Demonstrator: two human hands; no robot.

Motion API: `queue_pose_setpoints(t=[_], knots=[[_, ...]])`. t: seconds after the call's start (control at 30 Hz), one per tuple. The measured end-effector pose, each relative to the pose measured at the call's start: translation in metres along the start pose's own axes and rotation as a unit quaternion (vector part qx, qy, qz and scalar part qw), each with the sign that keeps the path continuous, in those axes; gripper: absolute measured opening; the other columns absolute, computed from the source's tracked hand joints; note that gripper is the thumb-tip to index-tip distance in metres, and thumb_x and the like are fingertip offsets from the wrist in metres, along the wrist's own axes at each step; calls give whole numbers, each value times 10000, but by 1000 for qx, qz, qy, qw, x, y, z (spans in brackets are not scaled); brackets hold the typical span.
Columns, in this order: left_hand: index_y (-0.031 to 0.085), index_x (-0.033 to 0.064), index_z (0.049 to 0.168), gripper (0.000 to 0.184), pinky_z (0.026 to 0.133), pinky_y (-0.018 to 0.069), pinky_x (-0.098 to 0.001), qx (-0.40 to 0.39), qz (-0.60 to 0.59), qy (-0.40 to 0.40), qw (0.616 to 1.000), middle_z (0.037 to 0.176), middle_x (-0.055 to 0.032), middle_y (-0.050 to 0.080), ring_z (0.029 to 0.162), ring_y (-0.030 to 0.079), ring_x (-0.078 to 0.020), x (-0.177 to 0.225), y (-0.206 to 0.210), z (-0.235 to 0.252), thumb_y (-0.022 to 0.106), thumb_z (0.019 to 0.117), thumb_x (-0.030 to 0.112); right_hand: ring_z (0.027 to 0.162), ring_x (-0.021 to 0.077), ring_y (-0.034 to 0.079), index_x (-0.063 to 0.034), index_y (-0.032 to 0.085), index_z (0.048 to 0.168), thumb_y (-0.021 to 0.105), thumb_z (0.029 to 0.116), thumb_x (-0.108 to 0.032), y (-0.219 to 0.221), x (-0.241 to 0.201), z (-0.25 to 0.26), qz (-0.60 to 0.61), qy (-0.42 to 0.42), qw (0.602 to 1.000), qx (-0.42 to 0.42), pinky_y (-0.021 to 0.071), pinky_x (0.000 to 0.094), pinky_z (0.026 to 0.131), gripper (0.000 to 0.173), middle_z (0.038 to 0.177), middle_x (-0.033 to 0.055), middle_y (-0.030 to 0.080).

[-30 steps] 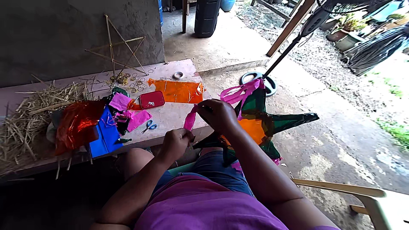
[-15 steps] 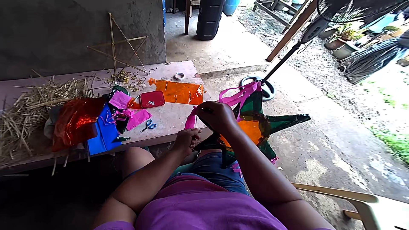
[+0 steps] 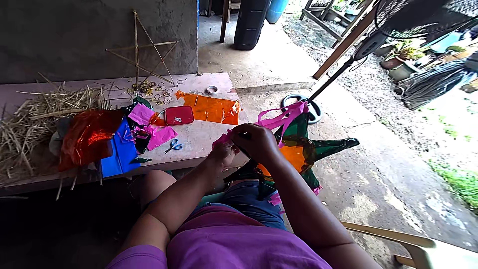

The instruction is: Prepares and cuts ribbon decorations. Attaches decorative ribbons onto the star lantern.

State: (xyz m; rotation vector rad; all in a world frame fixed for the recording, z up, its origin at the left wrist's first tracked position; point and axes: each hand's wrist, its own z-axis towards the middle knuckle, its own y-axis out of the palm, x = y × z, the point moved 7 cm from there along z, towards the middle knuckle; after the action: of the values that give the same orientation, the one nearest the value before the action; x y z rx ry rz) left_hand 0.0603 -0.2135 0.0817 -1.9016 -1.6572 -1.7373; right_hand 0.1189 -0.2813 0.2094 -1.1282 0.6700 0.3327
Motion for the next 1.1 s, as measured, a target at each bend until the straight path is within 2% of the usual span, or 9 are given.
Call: queue_pose_setpoints(t=[0.3,0.47,0.53,0.63,0.7,0.8,0.9,1.0,1.1], knots=[[567,131,1043,132,755,566,-278,-81,-34,-38,995,791,15,633,717,638,-95,3,2,-3,447,1079,87,685,186,648,-125,729,1080,669,1003,-234,4,5,4,13,-5,999,-37,540,473,648,147,804,39,686],[616,70,1033,106,698,560,-242,-140,112,-73,981,831,8,654,712,638,-81,0,-20,-7,512,1050,72,672,203,633,-122,724,1083,651,1017,-248,-2,9,4,-11,5,1000,-10,527,481,634,160,787,49,675],[616,40,1045,123,727,560,-237,-176,251,-110,945,868,12,665,748,647,-66,0,-44,-16,508,1060,96,665,195,625,-128,729,1096,655,1014,-252,-5,11,3,-16,14,1000,-6,518,478,634,166,781,42,676],[652,-40,1129,212,784,540,-267,-160,500,-137,840,967,-64,679,811,633,-75,22,-92,-18,592,1034,140,644,187,616,-133,731,1093,664,1003,-243,-8,5,-1,-26,4,1000,-2,511,465,616,156,757,31,666],[652,-88,1153,257,850,517,-358,-100,566,-80,815,1038,-164,677,877,621,-162,59,-106,-12,585,1039,133,625,175,598,-137,729,1087,663,999,-240,-8,-2,-6,-24,-16,1000,1,501,444,595,151,746,22,654],[655,-81,1134,233,866,520,-376,-66,522,77,847,1040,-157,682,901,630,-175,117,-71,-17,560,1045,113,623,148,585,-144,731,1076,664,989,-245,-4,-10,-12,-10,-40,999,-5,499,411,589,150,749,6,646],[669,-34,1140,219,896,521,-290,-232,445,121,856,1073,-52,693,956,632,-71,120,-14,-29,497,1017,24,625,130,588,-146,740,1061,662,977,-260,-1,-17,-17,-2,-61,998,-6,503,390,586,162,754,1,651],[656,22,1147,267,857,551,-223,-402,343,3,849,978,52,704,892,654,-1,91,14,-32,464,974,-47,632,119,591,-140,742,1069,662,969,-270,-3,-16,-23,1,-61,998,-2,508,377,591,182,754,-4,652],[673,76,1058,259,807,569,-214,-463,303,-43,832,895,85,716,824,672,3,74,21,-25,470,945,-38,660,108,616,-128,741,1076,668,964,-262,-9,-13,-29,5,-60,998,9,532,360,619,189,780,-1,672]])
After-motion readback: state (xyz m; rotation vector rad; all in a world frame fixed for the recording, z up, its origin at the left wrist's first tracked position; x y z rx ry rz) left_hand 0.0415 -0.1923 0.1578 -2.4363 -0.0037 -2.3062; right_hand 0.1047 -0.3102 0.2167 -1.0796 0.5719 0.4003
